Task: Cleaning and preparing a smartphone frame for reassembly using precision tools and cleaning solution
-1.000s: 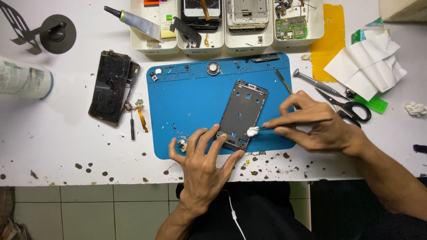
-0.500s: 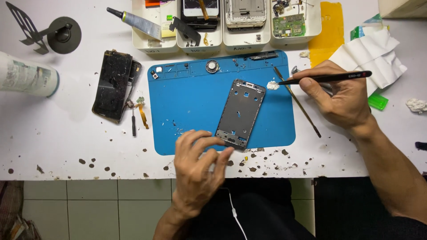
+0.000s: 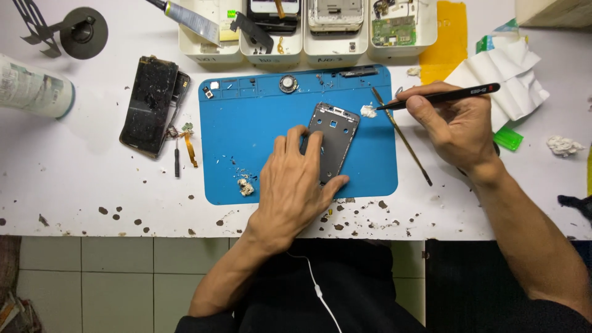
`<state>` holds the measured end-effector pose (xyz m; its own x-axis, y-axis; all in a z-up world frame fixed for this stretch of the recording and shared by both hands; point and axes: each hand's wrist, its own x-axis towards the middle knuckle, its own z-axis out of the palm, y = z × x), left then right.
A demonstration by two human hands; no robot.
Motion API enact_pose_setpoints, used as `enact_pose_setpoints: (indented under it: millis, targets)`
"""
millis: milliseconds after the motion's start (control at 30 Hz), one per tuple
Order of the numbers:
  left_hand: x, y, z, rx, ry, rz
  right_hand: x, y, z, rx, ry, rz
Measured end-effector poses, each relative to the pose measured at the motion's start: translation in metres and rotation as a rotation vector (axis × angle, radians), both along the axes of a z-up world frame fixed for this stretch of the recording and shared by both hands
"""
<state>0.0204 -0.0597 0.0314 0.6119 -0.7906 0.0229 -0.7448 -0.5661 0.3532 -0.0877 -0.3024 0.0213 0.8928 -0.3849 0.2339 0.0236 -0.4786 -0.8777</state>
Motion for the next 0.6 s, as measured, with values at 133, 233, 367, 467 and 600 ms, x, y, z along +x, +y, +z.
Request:
enact_pose_setpoints:
  millis: [133,233,367,467,600]
  targets:
    - [0.0,-0.006,0.005,0.002,0.058,0.02,0.001,0.001,0.005,0.023,-0.001,-0.017]
    - [0.0,-0.007,0.007,0.027,0.095,0.049,0.001,0.0,0.009,-0.004,-0.014,-0.016]
    - [-0.001,-0.003,0.006,-0.092,0.162,0.091,-0.003,-0.001,0.004,0.021,-0.01,-0.034]
    - [0.009,0.003,0.02,-0.249,0.351,0.128,-0.001,0.002,0.009,0.035,-0.031,-0.046]
    - [0.023,0.01,0.034,-0.43,0.906,0.279,-0.002,0.001,0.007,0.12,-0.077,-0.082]
